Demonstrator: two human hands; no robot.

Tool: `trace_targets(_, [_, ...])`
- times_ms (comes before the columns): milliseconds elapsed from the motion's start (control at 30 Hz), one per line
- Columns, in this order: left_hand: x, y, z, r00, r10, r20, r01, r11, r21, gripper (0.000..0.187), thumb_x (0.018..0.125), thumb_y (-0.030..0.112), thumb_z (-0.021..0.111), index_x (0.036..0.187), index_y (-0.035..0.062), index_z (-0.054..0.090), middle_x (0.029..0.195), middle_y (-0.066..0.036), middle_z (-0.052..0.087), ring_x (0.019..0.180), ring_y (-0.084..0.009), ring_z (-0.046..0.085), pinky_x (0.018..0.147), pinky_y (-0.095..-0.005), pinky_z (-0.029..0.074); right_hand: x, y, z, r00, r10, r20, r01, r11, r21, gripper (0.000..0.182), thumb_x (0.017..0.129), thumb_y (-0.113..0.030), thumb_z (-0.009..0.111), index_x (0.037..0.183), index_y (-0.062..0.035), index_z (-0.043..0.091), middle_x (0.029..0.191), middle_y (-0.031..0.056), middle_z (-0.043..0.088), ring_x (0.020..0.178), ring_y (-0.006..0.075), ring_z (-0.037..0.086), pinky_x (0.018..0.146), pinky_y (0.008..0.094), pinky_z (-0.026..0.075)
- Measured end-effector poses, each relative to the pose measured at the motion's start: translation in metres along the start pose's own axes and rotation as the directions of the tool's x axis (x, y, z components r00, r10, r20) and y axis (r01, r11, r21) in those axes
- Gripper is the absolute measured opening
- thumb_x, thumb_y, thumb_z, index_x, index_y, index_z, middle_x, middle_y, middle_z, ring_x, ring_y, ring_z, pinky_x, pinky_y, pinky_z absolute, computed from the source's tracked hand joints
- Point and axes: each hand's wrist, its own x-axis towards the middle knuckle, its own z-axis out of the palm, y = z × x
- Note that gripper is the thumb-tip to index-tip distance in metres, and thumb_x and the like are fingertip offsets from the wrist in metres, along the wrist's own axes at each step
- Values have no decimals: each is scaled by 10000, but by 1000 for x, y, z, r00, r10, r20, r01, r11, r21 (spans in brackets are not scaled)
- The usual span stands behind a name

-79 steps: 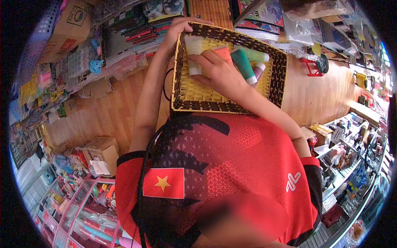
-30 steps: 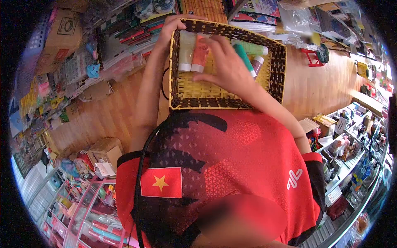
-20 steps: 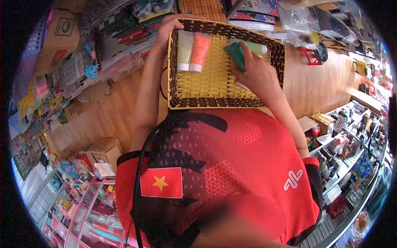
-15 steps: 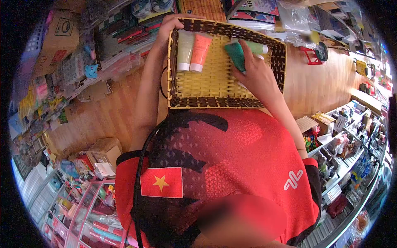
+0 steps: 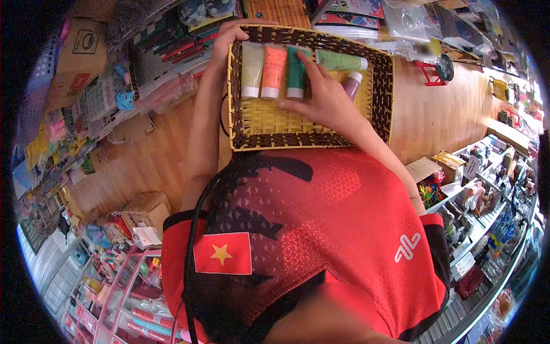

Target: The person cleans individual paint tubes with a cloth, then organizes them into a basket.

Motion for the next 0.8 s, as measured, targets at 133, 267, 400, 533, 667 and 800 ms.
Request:
trace_targets(133, [1, 2, -3, 1000, -5, 28, 5, 1000, 27, 516, 649, 177, 401, 1034, -120, 571, 1037, -197, 612, 922, -248, 604, 891, -316, 441, 6, -1, 14, 998, -3, -69, 1, 999, -36, 917, 686, -456, 702, 1349, -32, 232, 1059, 285, 517, 915, 429, 551, 785, 442, 454])
trace_targets(267, [-1, 4, 3, 1000, 10, 25, -10, 1000, 4, 524, 646, 179, 398, 1038, -124, 569, 1038, -204, 609, 925, -245, 603, 889, -307, 439, 5, -7, 11, 999, -3, -50, -2, 996, -86, 894, 688, -443, 701, 1340, -32, 248, 1011, 273, 528, 877, 420, 562, 761, 442, 461])
trace_targets(400, [-3, 7, 2, 999, 7, 44, -7, 1000, 12, 531, 644, 174, 390, 1042, -131, 564, 1050, -217, 600, 939, -250, 599, 891, -311, 442, 6, -5, 14, 999, -15, -39, 9, 990, -143, 863, 702, -428, 690, 1333, -34, 252, 962, 256, 532, 807, 407, 576, 709, 445, 472])
trace_targets(533, [-4, 11, 5, 999, 45, 23, -46, 997, 56, 540, 635, 164, 387, 1044, -146, 554, 1063, -226, 593, 952, -266, 597, 895, -327, 447, 5, -5, 14, 999, -28, -33, 21, 979, -202, 860, 702, -434, 686, 1328, -36, 251, 964, 251, 533, 784, 407, 579, 691, 437, 480])
trace_targets(667, [-3, 7, 1, 999, 37, 37, -38, 999, 28, 546, 625, 155, 390, 1048, -150, 550, 1061, -227, 593, 959, -273, 595, 907, -333, 444, 5, -10, -1, 1000, -5, 4, 6, 975, -223, 863, 695, -432, 687, 1337, -65, 244, 969, 245, 532, 791, 408, 578, 682, 447, 480])
trace_targets(800, [-3, -1, -8, 1000, 2, 26, -1, 999, -54, 542, 608, 148, 397, 1037, -140, 559, 1040, -221, 603, 948, -271, 600, 908, -334, 445, 3, 11, -35, 979, -164, -122, 92, 887, -453, 565, 747, -359, 630, 1186, -63, 434, 911, 146, 547, 839, 309, 566, 713, 405, 464])
